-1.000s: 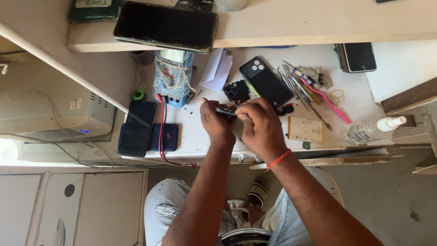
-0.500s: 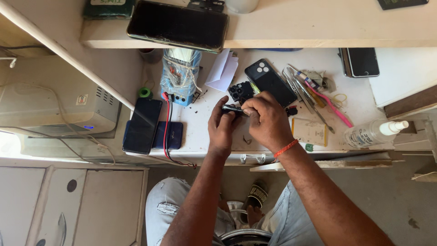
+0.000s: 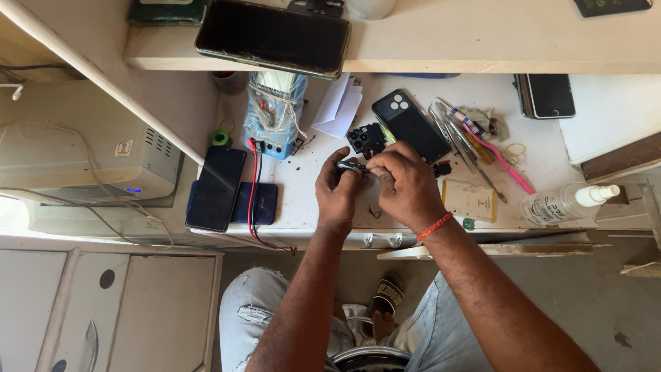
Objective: The person works at a repair bench on a disassembled smartphone. They press and align the screen assembly onto the phone frame, reposition the phone repeatedly, then pick up small internal components and fit them into the phone body by hand.
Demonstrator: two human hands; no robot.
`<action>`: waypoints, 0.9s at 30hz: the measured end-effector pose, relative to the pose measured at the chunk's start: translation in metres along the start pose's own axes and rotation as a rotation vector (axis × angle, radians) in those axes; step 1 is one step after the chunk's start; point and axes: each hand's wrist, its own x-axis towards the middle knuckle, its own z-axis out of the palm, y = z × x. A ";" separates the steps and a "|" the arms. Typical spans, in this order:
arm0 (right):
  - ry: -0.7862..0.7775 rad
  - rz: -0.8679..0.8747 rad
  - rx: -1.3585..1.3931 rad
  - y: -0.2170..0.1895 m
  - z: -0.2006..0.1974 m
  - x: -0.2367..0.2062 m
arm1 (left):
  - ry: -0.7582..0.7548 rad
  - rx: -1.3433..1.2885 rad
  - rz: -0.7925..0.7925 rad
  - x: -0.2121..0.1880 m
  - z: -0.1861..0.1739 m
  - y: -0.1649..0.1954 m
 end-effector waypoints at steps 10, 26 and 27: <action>-0.007 -0.029 -0.009 -0.003 0.004 -0.007 | 0.103 -0.067 -0.032 0.004 0.003 -0.002; 0.015 -0.200 -0.243 -0.019 -0.007 -0.013 | 0.196 -0.117 -0.054 0.008 0.003 -0.007; 0.015 -0.196 -0.245 -0.019 -0.008 -0.014 | 0.196 -0.112 -0.054 0.009 0.002 -0.008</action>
